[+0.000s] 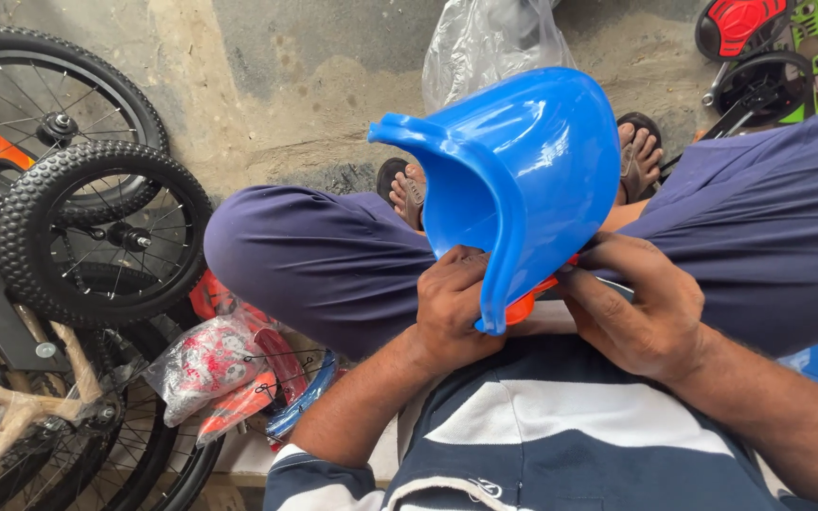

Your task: The person unwraps a blue plastic helmet and attaches an orange bear-shaped faceplate to the front. They align the faceplate with the helmet's mounting holes and use a screwdriver to tighten the screws, securing the faceplate in place.

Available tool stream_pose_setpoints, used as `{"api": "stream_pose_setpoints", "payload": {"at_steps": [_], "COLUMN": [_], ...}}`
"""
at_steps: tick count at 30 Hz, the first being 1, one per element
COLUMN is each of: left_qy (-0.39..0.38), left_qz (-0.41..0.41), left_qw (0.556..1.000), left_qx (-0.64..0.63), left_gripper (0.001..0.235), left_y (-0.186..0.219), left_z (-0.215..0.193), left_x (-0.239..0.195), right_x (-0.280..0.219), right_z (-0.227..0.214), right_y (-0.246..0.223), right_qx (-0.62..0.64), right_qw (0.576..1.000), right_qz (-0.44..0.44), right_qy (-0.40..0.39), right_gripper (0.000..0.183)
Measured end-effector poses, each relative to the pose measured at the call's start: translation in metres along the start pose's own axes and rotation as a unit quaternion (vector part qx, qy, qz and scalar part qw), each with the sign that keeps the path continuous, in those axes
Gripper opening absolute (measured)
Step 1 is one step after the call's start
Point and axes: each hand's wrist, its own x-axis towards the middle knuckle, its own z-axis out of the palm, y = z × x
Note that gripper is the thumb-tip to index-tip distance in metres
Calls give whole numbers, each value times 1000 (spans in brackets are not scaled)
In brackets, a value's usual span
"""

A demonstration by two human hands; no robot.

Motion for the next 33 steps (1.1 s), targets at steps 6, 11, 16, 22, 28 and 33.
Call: {"api": "stream_pose_setpoints", "payload": {"at_steps": [6, 11, 16, 22, 28, 33], "left_qy": [69, 104, 151, 164, 191, 235], "left_qz": [36, 67, 77, 95, 71, -11], "left_qw": [997, 989, 975, 967, 966, 963], "left_qx": [2, 79, 146, 172, 157, 131], "left_gripper": [38, 25, 15, 15, 21, 22], "left_y": [5, 1, -12, -33, -54, -69], "left_z": [-2, -10, -29, -43, -43, -43], "left_x": [4, 5, 6, 18, 30, 28], "right_x": [15, 25, 31, 9, -63, -86], "right_z": [-6, -2, 19, 148, 264, 283], "right_y": [-3, 11, 69, 152, 194, 232], "right_qx": [53, 79, -13, -69, 94, -59], "right_qw": [997, 995, 998, 861, 870, 724], "right_qz": [17, -16, 54, 125, 76, 227], "right_qy": [-51, -58, -34, -488, -478, -649], "right_gripper": [40, 38, 27, 47, 48, 46]}}
